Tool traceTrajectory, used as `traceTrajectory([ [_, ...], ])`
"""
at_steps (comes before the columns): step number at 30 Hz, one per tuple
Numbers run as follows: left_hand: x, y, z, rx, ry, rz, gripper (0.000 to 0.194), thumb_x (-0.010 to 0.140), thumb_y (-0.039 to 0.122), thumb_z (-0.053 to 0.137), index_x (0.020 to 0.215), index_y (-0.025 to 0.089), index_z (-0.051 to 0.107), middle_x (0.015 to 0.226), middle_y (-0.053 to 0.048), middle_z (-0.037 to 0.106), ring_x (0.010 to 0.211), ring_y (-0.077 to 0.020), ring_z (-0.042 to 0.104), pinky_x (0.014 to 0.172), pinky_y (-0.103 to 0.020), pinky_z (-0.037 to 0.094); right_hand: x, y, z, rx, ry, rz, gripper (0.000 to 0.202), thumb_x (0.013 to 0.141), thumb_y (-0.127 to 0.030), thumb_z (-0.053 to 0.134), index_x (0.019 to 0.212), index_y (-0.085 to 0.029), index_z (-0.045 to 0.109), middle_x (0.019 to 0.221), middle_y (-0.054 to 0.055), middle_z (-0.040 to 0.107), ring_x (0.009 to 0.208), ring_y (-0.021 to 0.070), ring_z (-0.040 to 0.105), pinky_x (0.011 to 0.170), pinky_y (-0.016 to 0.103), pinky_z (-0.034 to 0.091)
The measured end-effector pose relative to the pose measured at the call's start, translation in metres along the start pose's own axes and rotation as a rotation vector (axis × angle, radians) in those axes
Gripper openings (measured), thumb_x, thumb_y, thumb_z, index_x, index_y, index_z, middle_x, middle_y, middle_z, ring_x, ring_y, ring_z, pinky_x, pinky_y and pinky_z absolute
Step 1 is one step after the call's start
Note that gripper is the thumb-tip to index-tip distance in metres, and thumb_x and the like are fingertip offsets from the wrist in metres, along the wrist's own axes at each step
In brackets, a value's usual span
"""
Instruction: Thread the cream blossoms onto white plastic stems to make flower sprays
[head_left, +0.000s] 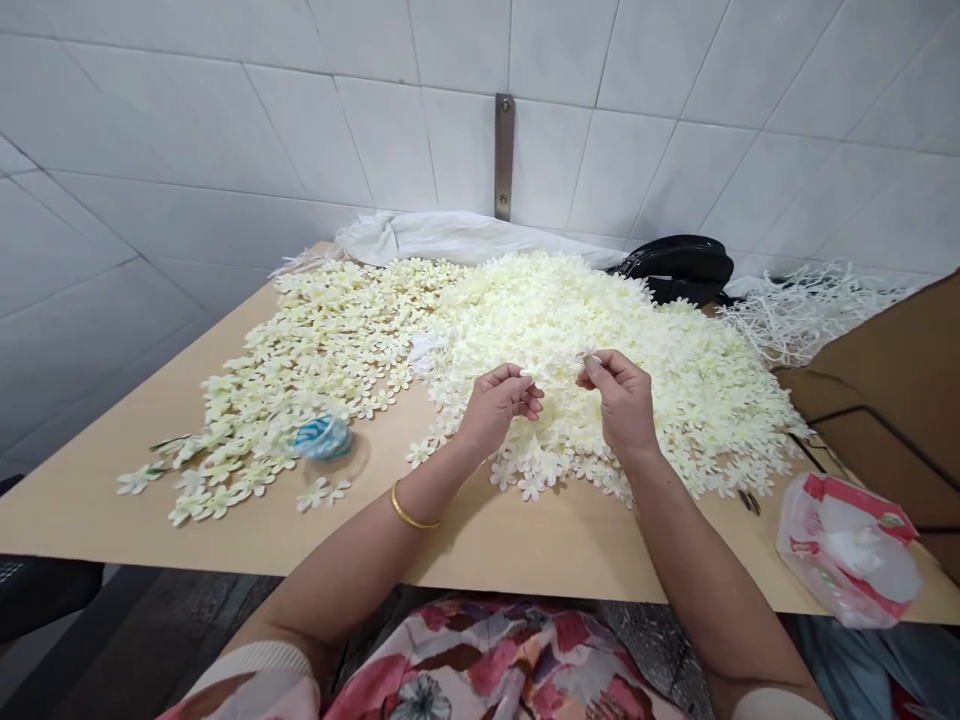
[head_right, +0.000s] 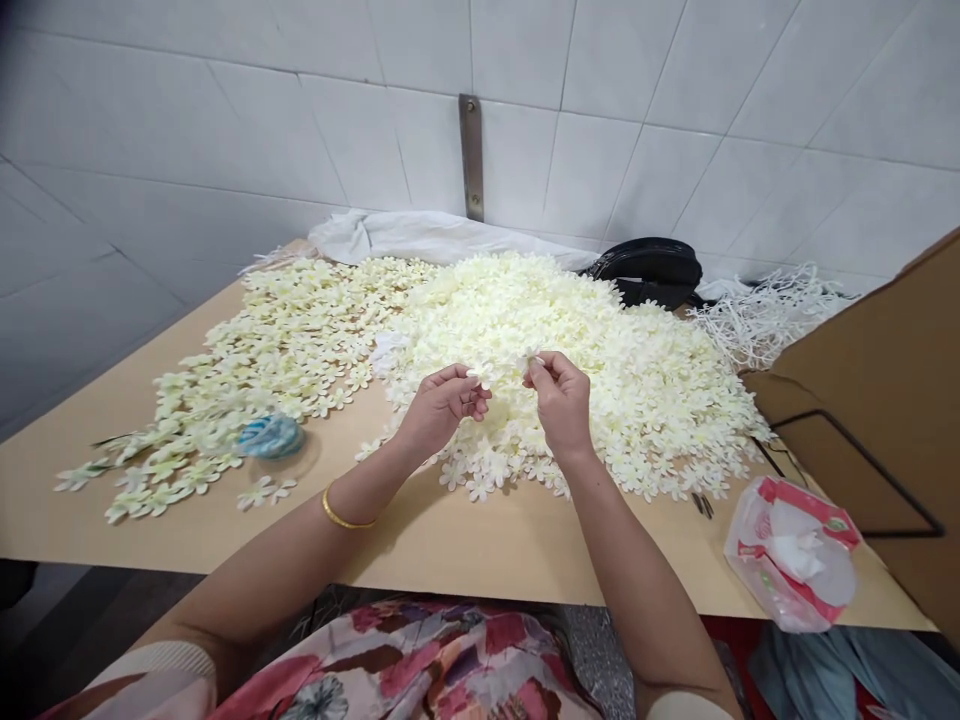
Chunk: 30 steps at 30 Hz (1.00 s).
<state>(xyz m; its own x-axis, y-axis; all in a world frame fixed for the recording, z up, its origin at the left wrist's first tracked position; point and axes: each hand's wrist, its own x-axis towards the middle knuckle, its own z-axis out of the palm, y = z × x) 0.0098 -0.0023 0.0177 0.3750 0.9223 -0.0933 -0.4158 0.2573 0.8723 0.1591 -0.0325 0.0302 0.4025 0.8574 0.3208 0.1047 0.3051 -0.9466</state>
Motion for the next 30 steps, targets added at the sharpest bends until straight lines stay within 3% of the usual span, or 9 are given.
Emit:
traceTrajectory([
  [6,0.002,-0.002,-0.006,-0.091,0.024,-0.036,0.026,0.054,0.018,0.072,0.057,0.013,0.047,0.057,0.003,0.056,0.065,-0.0145,0.067,0.057,-0.020,0.048,-0.009,0.002,0.009,-0.281,-0.093,-0.090,0.017,0.081,-0.032,0.052,0.071,-0.018,0.055,0.066,-0.001,0.055,0.065,0.0119,0.051,0.065,0.027,0.041],
  [9,0.003,-0.002,-0.008,-0.116,0.035,-0.027,0.027,0.051,0.014,0.072,0.054,0.012,0.045,0.056,0.003,0.055,0.062,-0.0147,0.067,0.053,-0.019,0.046,-0.014,0.004,0.013,-0.430,-0.110,-0.176,0.016,0.083,-0.027,0.049,0.071,-0.018,0.055,0.070,0.001,0.057,0.068,0.0130,0.053,0.067,0.027,0.040],
  [12,0.003,-0.001,-0.009,-0.139,0.047,-0.042,0.024,0.052,0.009,0.068,0.068,0.014,0.051,0.053,0.004,0.055,0.055,-0.0128,0.063,0.048,-0.018,0.044,-0.018,0.006,0.014,-0.523,-0.162,-0.239,0.021,0.087,-0.026,0.044,0.069,-0.019,0.054,0.069,0.001,0.057,0.066,0.0130,0.052,0.065,0.027,0.038],
  [15,0.003,0.004,-0.010,-0.163,0.013,-0.089,0.032,0.057,0.009,0.064,0.087,0.015,0.055,0.057,0.002,0.059,0.054,-0.0112,0.062,0.046,-0.018,0.044,-0.020,0.005,0.014,-0.614,-0.180,-0.282,0.024,0.088,-0.026,0.042,0.067,-0.019,0.051,0.065,0.001,0.054,0.063,0.0132,0.050,0.063,0.028,0.036],
  [19,0.002,0.009,-0.010,-0.150,-0.111,-0.149,0.028,0.063,0.023,0.069,0.086,0.013,0.057,0.068,-0.002,0.063,0.056,-0.0108,0.062,0.044,-0.017,0.043,-0.019,0.002,0.016,-0.694,-0.173,-0.333,0.021,0.087,-0.024,0.044,0.068,-0.019,0.052,0.064,0.001,0.055,0.064,0.0140,0.050,0.064,0.029,0.036],
  [25,0.002,0.004,-0.014,-0.029,-0.150,-0.047,0.034,0.058,0.030,0.079,0.077,0.014,0.055,0.060,0.002,0.061,0.053,-0.0095,0.060,0.047,-0.019,0.046,-0.022,0.000,0.024,-0.676,-0.177,-0.308,0.016,0.083,-0.024,0.050,0.068,-0.019,0.055,0.067,0.000,0.059,0.066,0.0140,0.052,0.067,0.029,0.038],
  [30,0.002,-0.002,-0.019,-0.038,-0.147,-0.056,0.036,0.058,0.035,0.079,0.071,0.013,0.054,0.053,0.002,0.060,0.047,-0.0095,0.058,0.045,-0.019,0.045,-0.026,-0.006,0.024,-0.490,-0.257,-0.094,0.024,0.086,-0.030,0.047,0.065,-0.019,0.051,0.060,-0.002,0.053,0.059,0.0111,0.046,0.059,0.025,0.036],
])
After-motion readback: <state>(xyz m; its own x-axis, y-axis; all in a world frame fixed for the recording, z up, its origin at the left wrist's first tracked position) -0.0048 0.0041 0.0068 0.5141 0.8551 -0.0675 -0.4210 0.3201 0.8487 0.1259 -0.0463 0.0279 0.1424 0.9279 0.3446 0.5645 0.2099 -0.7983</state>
